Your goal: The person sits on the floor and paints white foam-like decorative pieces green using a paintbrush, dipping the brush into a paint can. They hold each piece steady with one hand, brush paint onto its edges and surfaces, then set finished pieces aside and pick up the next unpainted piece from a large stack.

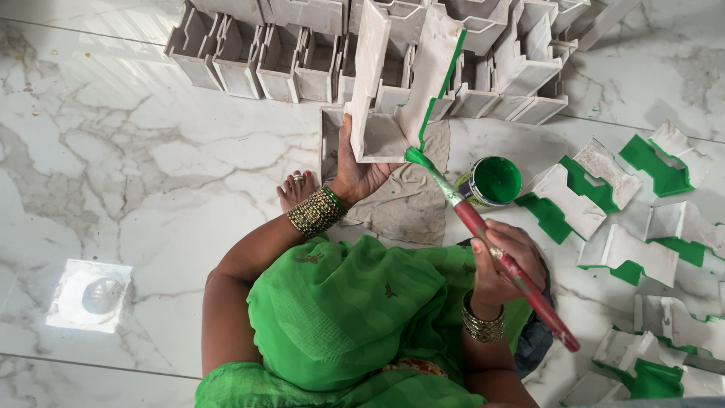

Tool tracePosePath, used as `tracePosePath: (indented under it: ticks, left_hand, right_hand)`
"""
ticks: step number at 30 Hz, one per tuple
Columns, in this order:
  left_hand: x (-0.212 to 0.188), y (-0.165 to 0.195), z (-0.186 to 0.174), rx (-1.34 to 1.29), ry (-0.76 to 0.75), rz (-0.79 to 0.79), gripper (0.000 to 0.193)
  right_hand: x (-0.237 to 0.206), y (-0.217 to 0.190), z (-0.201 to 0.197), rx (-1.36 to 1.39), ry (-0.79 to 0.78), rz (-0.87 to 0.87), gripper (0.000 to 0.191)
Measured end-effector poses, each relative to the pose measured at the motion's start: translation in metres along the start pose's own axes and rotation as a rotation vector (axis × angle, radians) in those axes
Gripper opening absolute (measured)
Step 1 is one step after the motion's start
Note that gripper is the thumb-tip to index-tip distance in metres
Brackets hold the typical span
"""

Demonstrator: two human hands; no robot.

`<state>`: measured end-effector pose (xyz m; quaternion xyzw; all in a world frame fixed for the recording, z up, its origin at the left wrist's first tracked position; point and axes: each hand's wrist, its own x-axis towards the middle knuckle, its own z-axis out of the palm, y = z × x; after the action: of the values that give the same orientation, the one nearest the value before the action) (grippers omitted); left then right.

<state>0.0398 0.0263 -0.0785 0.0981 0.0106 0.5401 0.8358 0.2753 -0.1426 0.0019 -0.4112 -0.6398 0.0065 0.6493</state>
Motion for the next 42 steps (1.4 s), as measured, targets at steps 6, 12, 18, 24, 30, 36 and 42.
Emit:
tracePosePath:
  ticks: [6, 12, 18, 24, 30, 36, 42]
  left_hand:
    - [0.001, 0.0, 0.0, 0.024, 0.004, 0.013, 0.09]
    - [0.001, 0.0, 0.002, 0.036, -0.002, 0.015, 0.091]
    - [0.001, 0.0, 0.004, 0.033, -0.009, 0.024, 0.091]
    - [0.002, 0.002, 0.002, 0.018, -0.001, 0.022, 0.09]
    - [0.003, 0.0, 0.001, 0.025, -0.015, 0.029, 0.091]
    - [0.001, 0.001, 0.001, 0.031, -0.007, 0.02, 0.092]
    - [0.003, -0.002, -0.001, 0.02, -0.021, 0.011, 0.092]
  right_hand:
    - [0.009, -0.009, -0.006, -0.026, 0.053, -0.038, 0.022]
    - [0.012, -0.018, -0.004, -0.071, -0.058, -0.036, 0.021]
    - [0.015, -0.028, -0.009, -0.017, 0.026, -0.05, 0.021]
    - [0.015, -0.029, -0.006, -0.098, -0.041, -0.041, 0.02]
    - [0.015, -0.029, -0.006, -0.022, -0.015, -0.071, 0.02]
    - [0.016, -0.031, -0.005, -0.054, -0.044, -0.013, 0.021]
    - [0.015, -0.032, -0.001, 0.028, -0.063, -0.024, 0.023]
